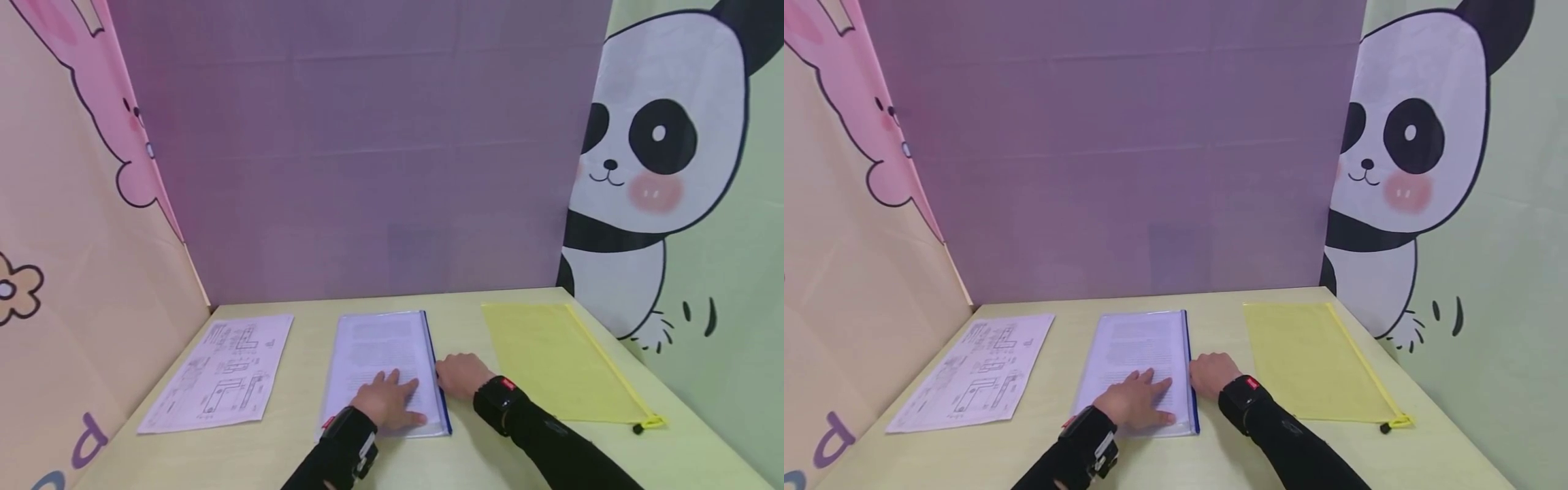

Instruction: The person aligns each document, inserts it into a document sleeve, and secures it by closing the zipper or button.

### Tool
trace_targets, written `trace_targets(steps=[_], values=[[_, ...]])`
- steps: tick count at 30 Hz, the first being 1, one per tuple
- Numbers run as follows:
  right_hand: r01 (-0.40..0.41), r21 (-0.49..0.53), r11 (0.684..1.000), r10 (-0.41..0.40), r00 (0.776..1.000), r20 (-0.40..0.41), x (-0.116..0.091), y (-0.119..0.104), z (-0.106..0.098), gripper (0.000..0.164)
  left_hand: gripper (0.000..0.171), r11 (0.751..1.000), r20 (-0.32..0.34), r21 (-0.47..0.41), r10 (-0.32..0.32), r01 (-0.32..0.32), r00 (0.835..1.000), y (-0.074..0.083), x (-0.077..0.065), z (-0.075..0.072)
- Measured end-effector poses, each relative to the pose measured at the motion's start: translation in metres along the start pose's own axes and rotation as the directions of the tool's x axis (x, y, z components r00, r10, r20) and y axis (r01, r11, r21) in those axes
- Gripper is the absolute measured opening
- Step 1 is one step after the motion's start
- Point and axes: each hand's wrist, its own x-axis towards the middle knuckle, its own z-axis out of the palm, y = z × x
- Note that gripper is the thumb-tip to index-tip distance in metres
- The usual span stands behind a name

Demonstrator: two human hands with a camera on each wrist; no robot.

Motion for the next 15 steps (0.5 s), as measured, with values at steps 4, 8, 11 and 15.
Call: trace_targets(steps=[4,8,11,15], values=[[-0.002,0.002,1.0,0.002,1.0,0.008,-0.0008,0.0007,0.003,0.023,0.071,1.0,-0.003,0.005,-0.001,0.001,1.0,-0.0003,0.0001,0.0008],[0.001,0.011,1.0,-0.001,1.0,0.016,-0.0014,0.0012,0.0046,0.022,0.071,1.0,-0.007,0.021,0.002,-0.002,1.0,-0.0005,0.0,0.0014],[0.002,0.018,1.0,-0.002,1.0,0.016,-0.0025,0.0006,0.0034,0.021,0.072,0.999,-0.008,0.033,0.003,-0.003,1.0,-0.0007,0.0003,0.0021],[0.009,0.028,1.0,-0.01,0.999,0.032,-0.0039,0.0009,0.0003,0.02,0.072,0.999,-0.009,0.043,0.007,-0.006,1.0,-0.001,0.0003,0.0027]])
